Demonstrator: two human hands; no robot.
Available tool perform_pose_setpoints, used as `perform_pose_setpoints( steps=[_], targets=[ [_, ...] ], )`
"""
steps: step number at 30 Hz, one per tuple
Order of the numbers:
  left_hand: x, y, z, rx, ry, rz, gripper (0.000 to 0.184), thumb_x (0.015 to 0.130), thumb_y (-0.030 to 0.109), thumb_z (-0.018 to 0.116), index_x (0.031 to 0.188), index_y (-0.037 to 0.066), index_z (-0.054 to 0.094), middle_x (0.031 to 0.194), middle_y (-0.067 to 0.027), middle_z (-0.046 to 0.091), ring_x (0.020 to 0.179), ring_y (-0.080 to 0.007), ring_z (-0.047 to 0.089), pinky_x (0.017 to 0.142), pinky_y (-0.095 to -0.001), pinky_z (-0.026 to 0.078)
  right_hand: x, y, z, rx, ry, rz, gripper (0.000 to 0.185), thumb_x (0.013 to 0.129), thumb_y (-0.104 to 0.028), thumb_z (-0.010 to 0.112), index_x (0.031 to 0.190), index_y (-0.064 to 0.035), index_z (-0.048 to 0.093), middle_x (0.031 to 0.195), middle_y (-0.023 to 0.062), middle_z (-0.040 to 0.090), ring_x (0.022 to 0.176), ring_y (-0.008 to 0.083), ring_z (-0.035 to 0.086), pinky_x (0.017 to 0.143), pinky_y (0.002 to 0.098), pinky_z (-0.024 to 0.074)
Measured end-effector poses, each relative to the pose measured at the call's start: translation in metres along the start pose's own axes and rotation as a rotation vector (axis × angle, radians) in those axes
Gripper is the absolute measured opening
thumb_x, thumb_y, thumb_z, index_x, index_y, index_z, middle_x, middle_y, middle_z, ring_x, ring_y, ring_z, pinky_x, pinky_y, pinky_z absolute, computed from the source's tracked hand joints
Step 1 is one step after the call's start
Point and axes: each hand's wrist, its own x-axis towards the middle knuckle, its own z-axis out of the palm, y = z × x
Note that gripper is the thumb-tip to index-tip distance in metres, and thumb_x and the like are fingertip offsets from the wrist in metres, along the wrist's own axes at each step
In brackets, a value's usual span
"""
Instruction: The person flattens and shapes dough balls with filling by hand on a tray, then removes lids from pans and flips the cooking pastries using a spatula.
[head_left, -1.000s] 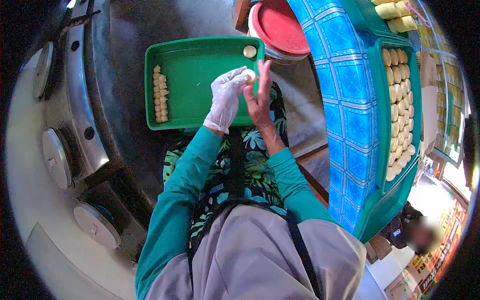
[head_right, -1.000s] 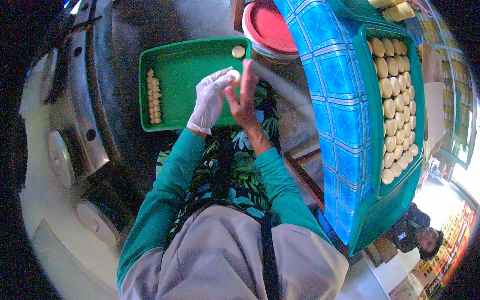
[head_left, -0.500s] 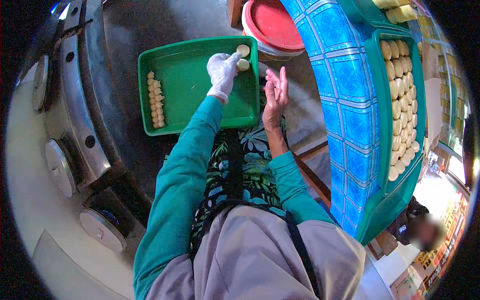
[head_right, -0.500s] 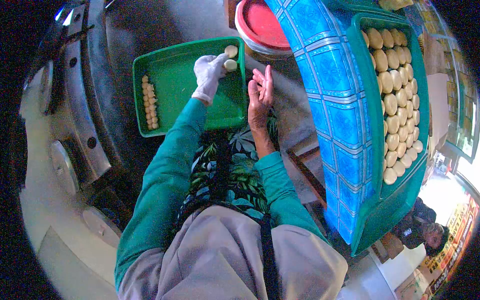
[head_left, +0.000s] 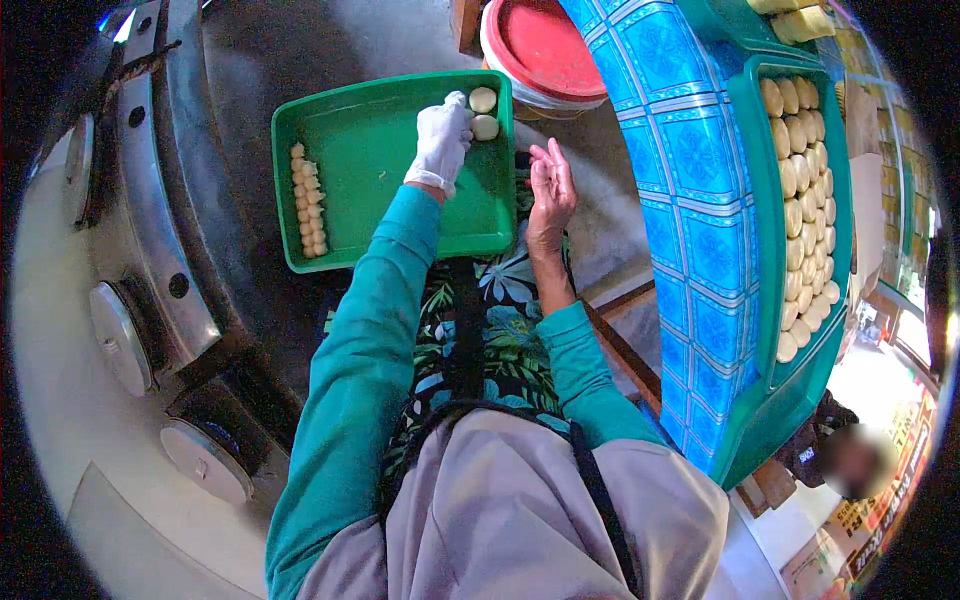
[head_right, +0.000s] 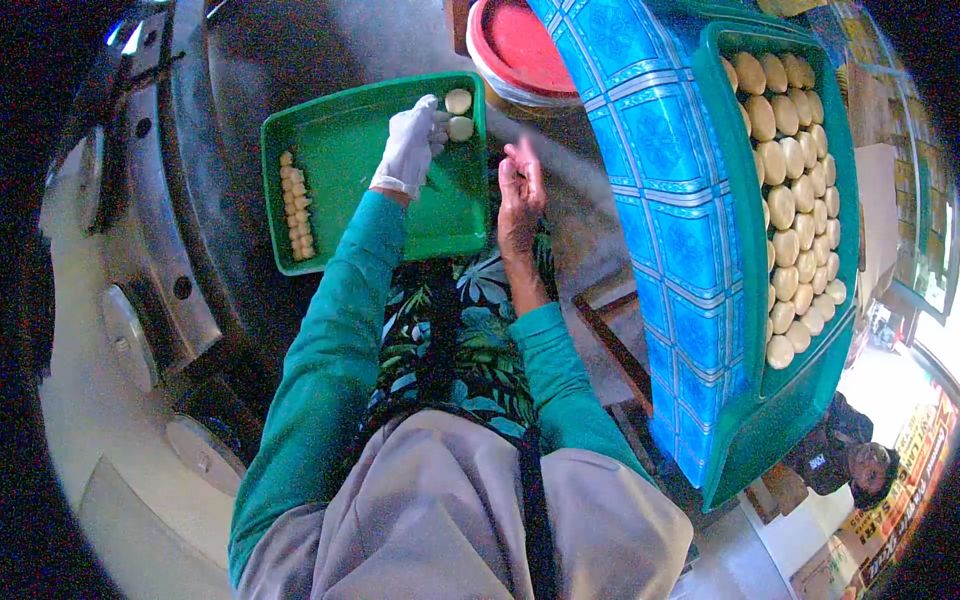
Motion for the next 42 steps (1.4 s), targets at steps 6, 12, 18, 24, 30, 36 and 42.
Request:
perform_pose_setpoints(
  steps=[6, 12, 18, 24, 30, 36, 42],
  targets=[
    [-0.014, 0.012, 0.001, -0.064, -0.145, 0.056, 0.039, 0.091, 0.04, 0.056, 0.093, 0.002, 0.06, 0.067, -0.0016, 0.052, 0.056, -0.0118, 0.047, 0.052, -0.0286, 0.038, 0.003, 0.003, -0.001, -0.019, 0.027, 0.007, 0.044, 0.097, -0.026, 0.055, 0.135, -0.0036, 0.05, 0.117, 0.0106, 0.063, 0.1, 0.0152, 0.058, 0.077, 0.0257, 0.0452],
    [-0.024, 0.021, 0.015, -0.191, -0.182, 0.048, 0.036, 0.091, 0.041, 0.055, 0.098, 0.007, 0.059, 0.078, -0.0028, 0.056, 0.067, -0.0154, 0.051, 0.057, -0.031, 0.039, 0.004, -0.002, -0.003, 0.036, 0.027, 0.08, 0.041, 0.096, -0.018, 0.056, 0.133, 0.0002, 0.05, 0.123, 0.0144, 0.059, 0.111, 0.0203, 0.056, 0.099, 0.0334, 0.0421],
    [-0.013, 0.013, 0.005, -0.146, -0.298, -0.073, 0.057, 0.088, 0.058, 0.046, 0.118, 0.009, 0.054, 0.097, -0.0096, 0.061, 0.08, -0.0234, 0.053, 0.072, -0.0431, 0.039, 0.007, 0.003, -0.005, 0.043, 0.067, 0.073, 0.04, 0.095, -0.021, 0.056, 0.13, -0.0015, 0.053, 0.117, 0.0118, 0.062, 0.103, 0.0178, 0.058, 0.085, 0.0301, 0.0442],
    [0.017, -0.004, -0.003, 0.101, -0.463, 0.116, 0.054, 0.089, 0.056, 0.043, 0.115, 0.01, 0.053, 0.099, -0.0121, 0.059, 0.085, -0.0305, 0.051, 0.072, -0.0489, 0.037, 0.008, -0.005, -0.012, 0.03, 0.079, 0.09, 0.041, 0.095, -0.022, 0.056, 0.129, -0.0006, 0.054, 0.116, 0.0106, 0.062, 0.102, 0.0166, 0.058, 0.083, 0.029, 0.0447],
    [0.054, -0.02, -0.007, 0.075, -0.428, 0.102, 0.046, 0.089, 0.051, 0.047, 0.108, 0.01, 0.055, 0.094, -0.0119, 0.057, 0.082, -0.0295, 0.051, 0.068, -0.049, 0.038, 0.011, 0.0, -0.011, 0.024, 0.094, 0.071, 0.039, 0.095, -0.023, 0.057, 0.127, -0.0013, 0.056, 0.112, 0.0102, 0.065, 0.098, 0.0154, 0.061, 0.075, 0.0262, 0.0458],
    [-0.064, 0.03, -0.092, -0.164, -0.265, 0.291, 0.032, 0.096, 0.033, 0.049, 0.105, 0.004, 0.061, 0.099, -0.01, 0.063, 0.09, -0.0212, 0.058, 0.077, -0.0318, 0.045, -0.002, -0.009, 0.01, -0.316, -0.151, -0.244, 0.024, 0.087, -0.009, 0.061, 0.109, 0.0003, 0.064, 0.104, 0.0172, 0.067, 0.096, 0.027, 0.065, 0.087, 0.0379, 0.0496],
    [-0.145, -0.015, -0.213, -0.532, -0.191, 0.296, 0.042, 0.097, 0.032, 0.047, 0.117, -0.004, 0.056, 0.128, -0.0199, 0.056, 0.115, -0.0276, 0.056, 0.097, -0.0386, 0.044, -0.018, 0.005, 0.066, -0.916, -0.603, -0.632, 0.008, 0.079, -0.001, 0.059, 0.085, -0.0007, 0.064, 0.092, 0.0193, 0.061, 0.086, 0.0368, 0.059, 0.073, 0.0441, 0.0503]
  ],
)
